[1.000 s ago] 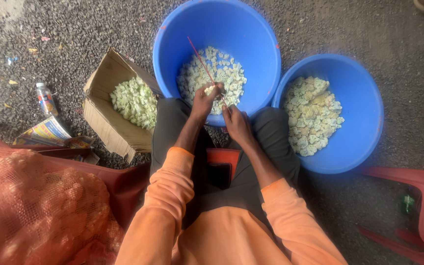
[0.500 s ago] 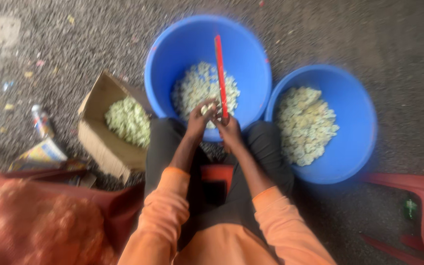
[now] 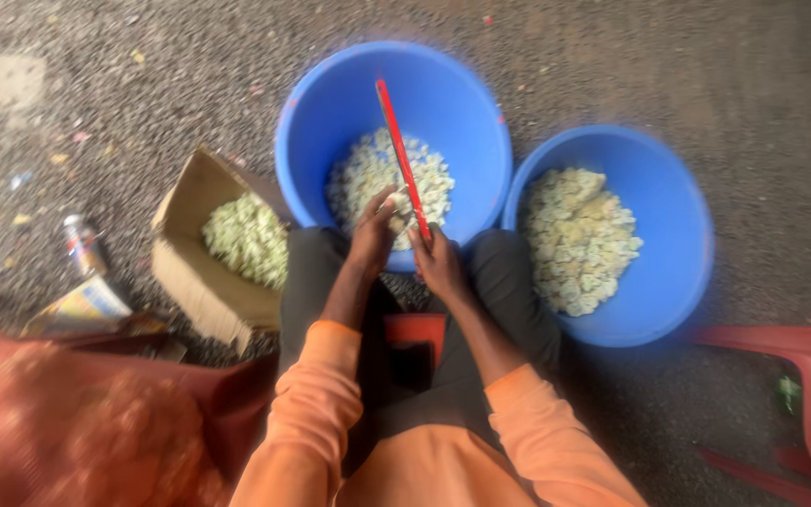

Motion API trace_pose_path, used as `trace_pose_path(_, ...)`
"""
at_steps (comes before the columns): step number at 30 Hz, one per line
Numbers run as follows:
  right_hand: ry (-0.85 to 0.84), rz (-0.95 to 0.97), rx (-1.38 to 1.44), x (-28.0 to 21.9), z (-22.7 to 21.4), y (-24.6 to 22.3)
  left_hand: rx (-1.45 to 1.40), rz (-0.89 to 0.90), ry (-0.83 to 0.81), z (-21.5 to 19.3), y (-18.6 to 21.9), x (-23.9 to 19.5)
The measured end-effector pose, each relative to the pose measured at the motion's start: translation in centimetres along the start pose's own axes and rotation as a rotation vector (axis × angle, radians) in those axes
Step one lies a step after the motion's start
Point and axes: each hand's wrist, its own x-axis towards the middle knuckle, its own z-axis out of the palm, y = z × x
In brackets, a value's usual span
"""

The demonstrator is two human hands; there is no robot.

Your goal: The person slices cloves of garlic using a knife, placing the sliced pieces into one of two blue buckets while seated on the ground.

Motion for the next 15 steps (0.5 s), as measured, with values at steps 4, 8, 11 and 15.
trace_pose_path(4,-0.064,0.009,-0.056,-0.6,-0.2,-0.9,-0.108,0.023,-0.105,1.7,1.2,-1.0)
trace_pose_path(8,-0.029,-0.093,-0.212,-0.3,-0.1,-1.0,-0.122,0.054,-0.131,1.9,1.2,-0.9)
trace_pose_path(11,-0.012,-0.054,-0.257,-0.2,0.2,-0.4,-0.176,0.056,-0.158,1.8,0.3,-0.5)
trace_pose_path(15,0.054,-0.173,-0.367,0.9,1.1,1.4,0.154,0.096,-0.005,1.6,-0.7,0.2)
